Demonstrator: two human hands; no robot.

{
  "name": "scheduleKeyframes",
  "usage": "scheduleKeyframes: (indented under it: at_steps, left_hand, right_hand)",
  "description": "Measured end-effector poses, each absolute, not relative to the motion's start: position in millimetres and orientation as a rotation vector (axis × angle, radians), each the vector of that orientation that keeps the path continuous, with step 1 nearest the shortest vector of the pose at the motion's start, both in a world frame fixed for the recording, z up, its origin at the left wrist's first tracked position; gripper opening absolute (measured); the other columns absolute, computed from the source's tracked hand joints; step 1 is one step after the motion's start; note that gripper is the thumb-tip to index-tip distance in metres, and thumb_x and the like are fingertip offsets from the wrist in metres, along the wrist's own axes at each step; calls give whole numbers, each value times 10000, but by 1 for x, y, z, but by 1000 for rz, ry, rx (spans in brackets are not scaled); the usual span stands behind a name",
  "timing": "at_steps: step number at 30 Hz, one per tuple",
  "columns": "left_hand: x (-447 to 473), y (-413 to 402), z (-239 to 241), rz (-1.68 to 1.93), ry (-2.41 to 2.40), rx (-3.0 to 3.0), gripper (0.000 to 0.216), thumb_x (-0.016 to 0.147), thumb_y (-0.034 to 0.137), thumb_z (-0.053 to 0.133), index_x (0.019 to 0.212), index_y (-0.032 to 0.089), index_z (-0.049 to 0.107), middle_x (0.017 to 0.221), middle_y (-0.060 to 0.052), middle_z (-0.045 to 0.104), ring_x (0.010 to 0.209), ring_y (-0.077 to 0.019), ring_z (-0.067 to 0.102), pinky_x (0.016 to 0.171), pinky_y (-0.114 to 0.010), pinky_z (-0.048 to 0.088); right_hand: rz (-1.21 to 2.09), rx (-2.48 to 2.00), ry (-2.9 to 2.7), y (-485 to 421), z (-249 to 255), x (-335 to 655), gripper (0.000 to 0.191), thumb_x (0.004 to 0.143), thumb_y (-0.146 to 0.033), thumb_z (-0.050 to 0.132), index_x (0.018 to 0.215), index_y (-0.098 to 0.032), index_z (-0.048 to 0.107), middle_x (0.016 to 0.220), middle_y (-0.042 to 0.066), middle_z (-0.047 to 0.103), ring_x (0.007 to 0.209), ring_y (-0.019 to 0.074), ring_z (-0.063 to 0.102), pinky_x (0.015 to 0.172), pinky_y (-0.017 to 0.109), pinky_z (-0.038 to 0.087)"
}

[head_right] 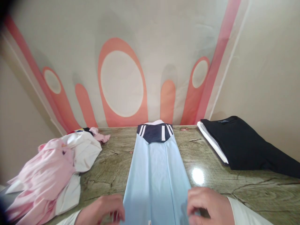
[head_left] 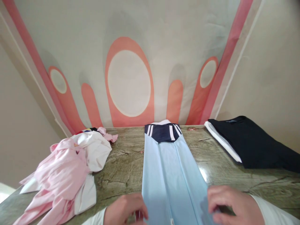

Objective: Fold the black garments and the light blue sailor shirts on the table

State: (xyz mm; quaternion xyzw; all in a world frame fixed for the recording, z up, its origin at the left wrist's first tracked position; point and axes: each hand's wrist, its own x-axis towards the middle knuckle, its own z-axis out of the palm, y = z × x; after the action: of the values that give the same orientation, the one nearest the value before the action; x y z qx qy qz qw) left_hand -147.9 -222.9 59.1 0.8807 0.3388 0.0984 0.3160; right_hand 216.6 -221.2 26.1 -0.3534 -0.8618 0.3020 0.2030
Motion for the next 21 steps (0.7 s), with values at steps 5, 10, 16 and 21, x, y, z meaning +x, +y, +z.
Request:
scheduleKeyframes:
  at_steps: [5, 10, 16, 21]
  left_hand:
    - [-130, -161, 60, 414, 1066, 2552, 284, 808, 388, 464, 993, 192, 557, 1089, -83, 543, 990, -198, 500, 879, -332, 382]
    - [-117, -136, 21, 302, 1237, 2811, 615, 817, 542, 375, 1329, 212, 293, 1396, -85, 281, 1268, -274, 242, 1024, -469, 200]
    - [-116, -152, 12, 155, 1249, 2906, 673, 819, 607, 259, 1370, 224, 197, 1432, -65, 181, 1293, -267, 188, 1035, -485, 156]
    - [-118, -152, 14, 86, 1266, 2900, 671, 809, 630, 243, 1359, 245, 227, 1429, -61, 194, 1284, -267, 218, 1028, -515, 141]
  right_hand:
    - [553, -1102, -2266, -162, 33, 208, 274, 800, -365, 468, 951, -178, 600, 944, 97, 571, 874, 191, 536, 781, 325, 432]
    - [387, -1119, -2315, -133, 9, 206, 241, 774, -321, 496, 947, -179, 587, 928, 89, 531, 887, 205, 507, 793, 356, 423]
    - [413, -1129, -2371, -145, 6, 209, 227, 732, -285, 527, 926, -180, 579, 908, 81, 520, 856, 203, 501, 766, 350, 424]
    - [406, -1157, -2398, -144, 8, 212, 219, 728, -304, 531, 902, -186, 597, 911, 83, 540, 858, 207, 512, 775, 362, 429]
